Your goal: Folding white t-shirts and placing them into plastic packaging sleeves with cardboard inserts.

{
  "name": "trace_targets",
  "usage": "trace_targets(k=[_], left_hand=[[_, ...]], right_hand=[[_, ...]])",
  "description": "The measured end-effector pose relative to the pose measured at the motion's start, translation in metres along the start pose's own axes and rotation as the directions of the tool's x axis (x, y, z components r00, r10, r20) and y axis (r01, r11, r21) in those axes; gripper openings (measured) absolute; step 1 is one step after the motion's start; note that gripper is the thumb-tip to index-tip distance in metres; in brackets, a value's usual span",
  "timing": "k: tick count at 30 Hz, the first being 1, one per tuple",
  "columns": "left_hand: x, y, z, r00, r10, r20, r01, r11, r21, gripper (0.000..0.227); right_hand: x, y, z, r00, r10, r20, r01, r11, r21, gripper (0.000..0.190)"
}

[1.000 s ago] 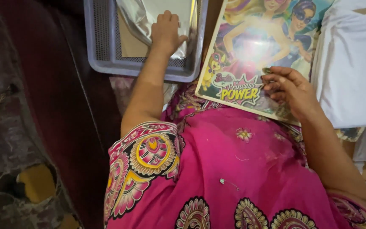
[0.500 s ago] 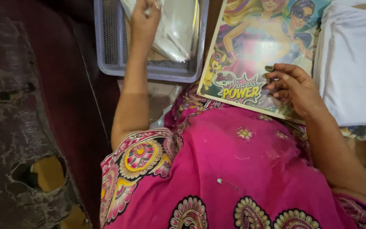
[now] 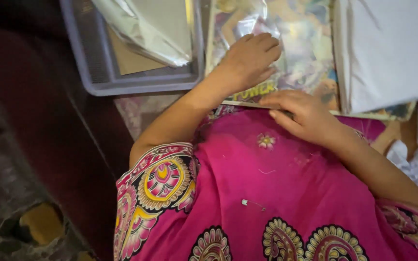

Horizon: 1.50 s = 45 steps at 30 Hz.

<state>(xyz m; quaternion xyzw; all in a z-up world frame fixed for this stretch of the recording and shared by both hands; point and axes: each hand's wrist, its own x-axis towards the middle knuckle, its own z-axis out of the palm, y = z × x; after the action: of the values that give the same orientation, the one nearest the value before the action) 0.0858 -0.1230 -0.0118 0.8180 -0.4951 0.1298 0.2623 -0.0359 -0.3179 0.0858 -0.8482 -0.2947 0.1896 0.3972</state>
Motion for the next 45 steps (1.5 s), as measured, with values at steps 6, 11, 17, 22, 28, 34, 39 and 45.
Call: trace_targets(k=[6,11,17,22,28,34,39,45], left_hand=[[-0.006,0.009,0.005,0.982,-0.039,0.185,0.022,0.995,0.093,0.037],[-0.019,0.000,0.008,0.977,-0.124,0.175,0.112,0.991,0.075,0.034],[-0.011,0.008,0.002,0.985,-0.153,0.085,0.142,0.982,0.126,0.024],[-0.008,0.014,0.001,0.954,-0.250,0.164,0.247,0.968,0.039,0.039],[-0.010,0.005,0.007,0.959,-0.264,0.107,0.270,0.961,-0.051,0.026],[-0.008,0.016,0.005,0.936,-0.312,0.165,0.319,0.947,-0.020,0.047],[-0.005,0.015,0.006,0.942,-0.306,0.142,0.319,0.944,-0.087,0.029],[0.002,0.020,0.001,0.939,-0.343,-0.003,0.339,0.930,-0.145,0.019]], right_hand=[[-0.008,0.043,0.006,0.981,-0.037,-0.189,-0.030,0.940,-0.341,0.036],[-0.011,0.046,0.004,0.958,-0.062,-0.280,-0.069,0.897,-0.436,0.039],[-0.012,0.046,0.005,0.958,-0.053,-0.280,-0.092,0.872,-0.480,0.036],[-0.014,0.049,0.008,0.956,-0.066,-0.287,-0.090,0.862,-0.499,0.037],[-0.012,0.046,0.007,0.961,-0.066,-0.268,-0.094,0.835,-0.543,0.037],[-0.015,0.045,0.012,0.958,-0.073,-0.278,-0.104,0.813,-0.573,0.038],[-0.016,0.045,0.012,0.952,-0.109,-0.285,-0.080,0.812,-0.579,0.037],[-0.022,0.042,0.009,0.944,-0.041,-0.326,-0.114,0.889,-0.443,0.024]])
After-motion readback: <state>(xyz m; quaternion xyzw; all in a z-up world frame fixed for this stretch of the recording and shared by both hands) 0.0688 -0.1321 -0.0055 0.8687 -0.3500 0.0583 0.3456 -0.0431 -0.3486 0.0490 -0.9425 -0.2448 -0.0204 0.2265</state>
